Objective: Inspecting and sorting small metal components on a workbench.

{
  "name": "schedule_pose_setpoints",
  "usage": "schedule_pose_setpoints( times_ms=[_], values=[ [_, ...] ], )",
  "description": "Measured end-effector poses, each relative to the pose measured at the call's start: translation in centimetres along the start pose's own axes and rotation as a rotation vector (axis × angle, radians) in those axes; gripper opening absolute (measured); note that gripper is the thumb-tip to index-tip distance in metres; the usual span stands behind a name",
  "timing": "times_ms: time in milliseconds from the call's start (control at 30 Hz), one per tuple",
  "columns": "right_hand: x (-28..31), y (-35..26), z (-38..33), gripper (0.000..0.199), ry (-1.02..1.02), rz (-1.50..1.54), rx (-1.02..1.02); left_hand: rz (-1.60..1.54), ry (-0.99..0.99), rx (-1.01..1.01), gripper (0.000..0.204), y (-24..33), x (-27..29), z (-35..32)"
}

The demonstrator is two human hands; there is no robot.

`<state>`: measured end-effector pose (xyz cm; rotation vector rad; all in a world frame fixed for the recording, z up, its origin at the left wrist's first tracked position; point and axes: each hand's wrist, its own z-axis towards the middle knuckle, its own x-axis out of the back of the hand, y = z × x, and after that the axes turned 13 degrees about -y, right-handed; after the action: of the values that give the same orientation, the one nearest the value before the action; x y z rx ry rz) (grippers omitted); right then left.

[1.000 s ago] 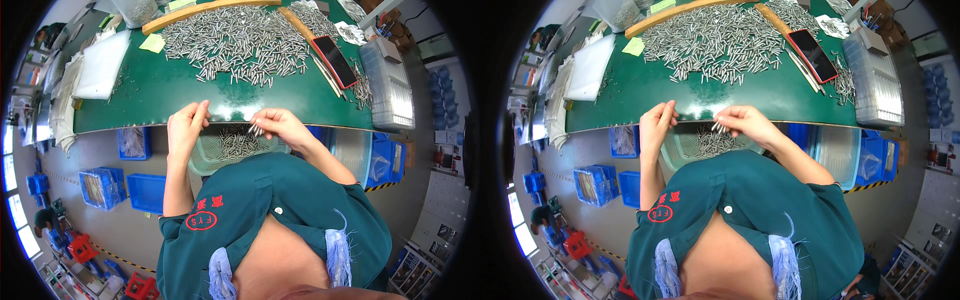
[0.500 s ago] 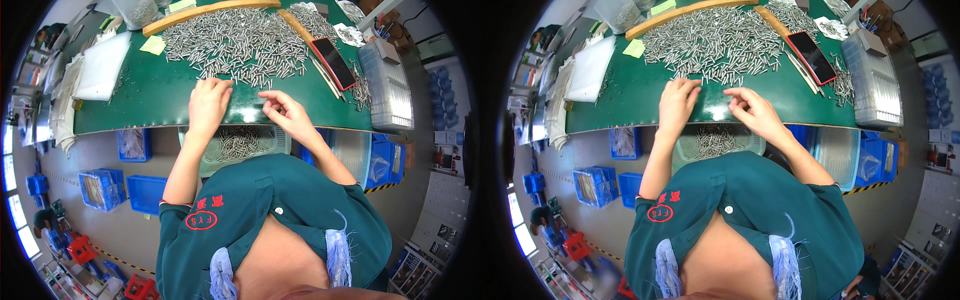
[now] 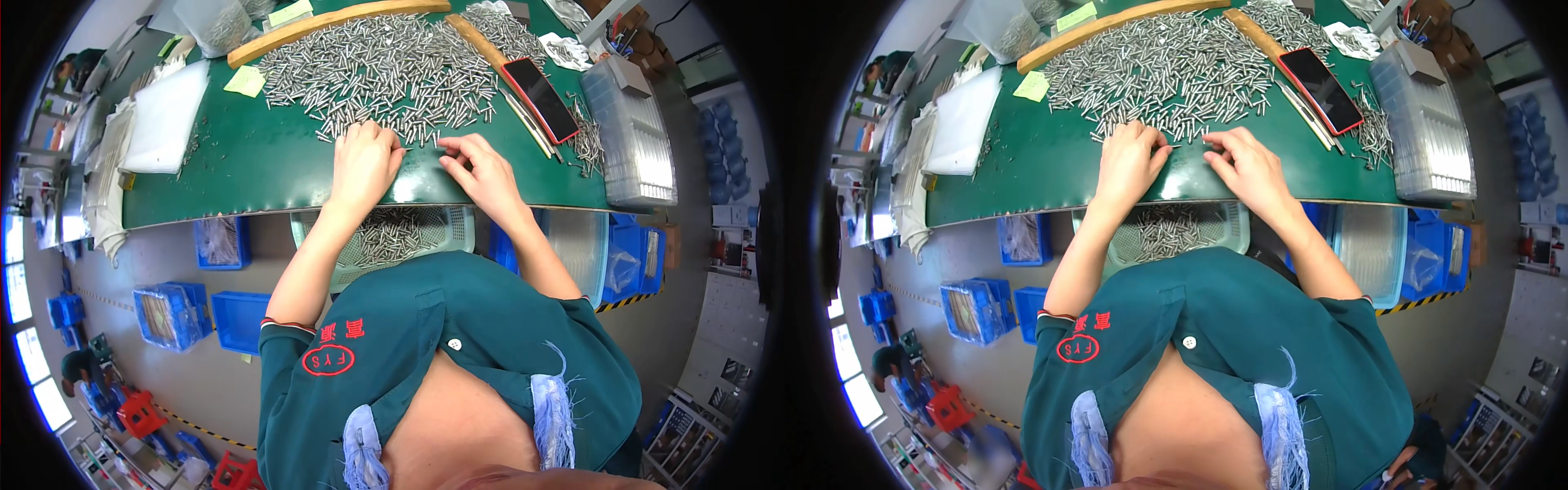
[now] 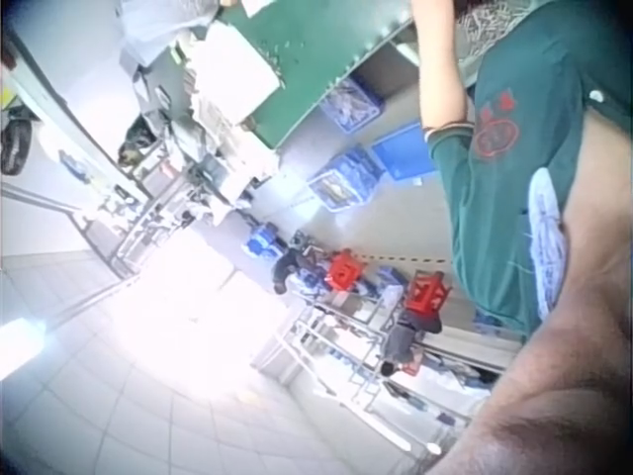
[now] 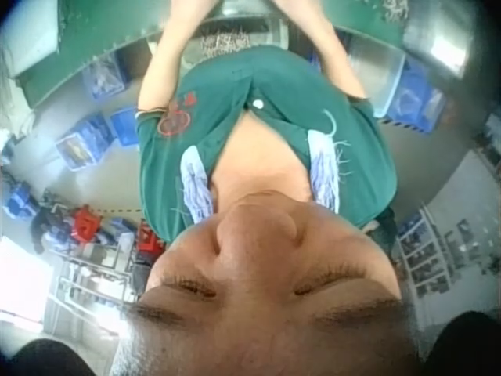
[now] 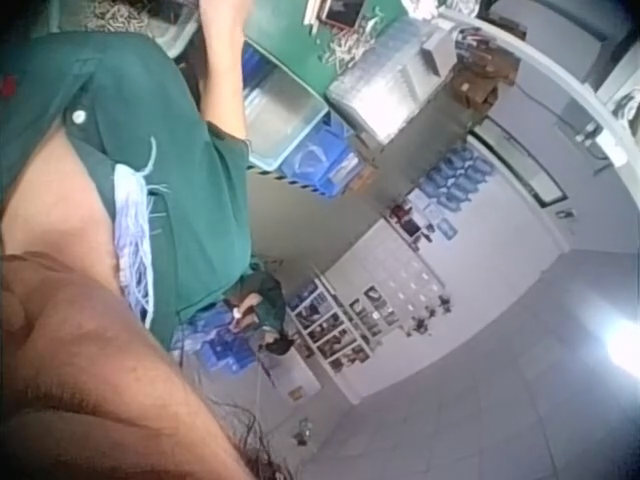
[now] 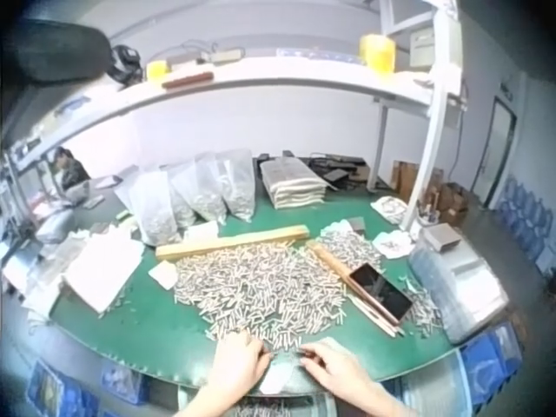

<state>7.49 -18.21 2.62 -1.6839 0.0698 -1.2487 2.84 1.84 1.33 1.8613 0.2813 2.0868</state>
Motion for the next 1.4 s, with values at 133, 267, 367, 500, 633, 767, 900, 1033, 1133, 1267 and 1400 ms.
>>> schedule_pose_setpoints(
  times_ms=[133,267,367,500,633,767,900,1033,1133,1267,1400],
  values=[
    [-0.4,1.3,1.3,0.022,0.057,-0.246,0.009,-0.019,0.062,-0.013,0.011,0.2,-0.7,0.6],
    [-0.3,1.4,2.0,0.019,0.070,-0.339,0.040,0.004,0.085,-0.040,0.013,0.9,-1.3,1.1],
    [0.0,1.1,1.9,0.016,0.048,-0.354,0.040,0.040,0.124,-0.120,0.016,0.8,-2.0,1.2],
    [0.2,1.0,1.2,0.013,0.015,-0.336,0.041,0.085,0.076,-0.112,0.021,1.1,-1.8,0.7],
    [0.7,0.9,0.3,0.011,-0.028,-0.344,0.015,0.086,0.102,-0.149,0.024,1.1,-2.0,0.7],
    [1.1,0.8,-0.4,0.013,-0.035,-0.349,-0.009,0.102,0.068,-0.182,0.024,1.3,-1.9,0.5],
    [1.1,0.8,-0.5,0.013,-0.035,-0.326,-0.039,0.078,0.008,-0.223,0.025,1.4,-1.9,-0.7],
    [0.2,0.9,0.2,0.011,0.026,-0.279,0.115,0.082,0.026,-0.220,0.025,1.7,-1.5,-1.2],
    [-0.2,0.9,0.4,0.010,0.005,-0.311,0.128,0.075,0.013,-0.228,0.023,1.9,-1.2,-1.4],
    [-0.2,0.8,0.3,0.010,-0.026,-0.343,0.065,0.058,0.013,-0.232,0.020,2.0,-1.2,-2.1],
    [-0.5,0.6,-0.1,0.012,-0.010,-0.317,0.031,0.027,0.018,-0.227,0.021,1.8,-0.9,-2.1]
  ],
)
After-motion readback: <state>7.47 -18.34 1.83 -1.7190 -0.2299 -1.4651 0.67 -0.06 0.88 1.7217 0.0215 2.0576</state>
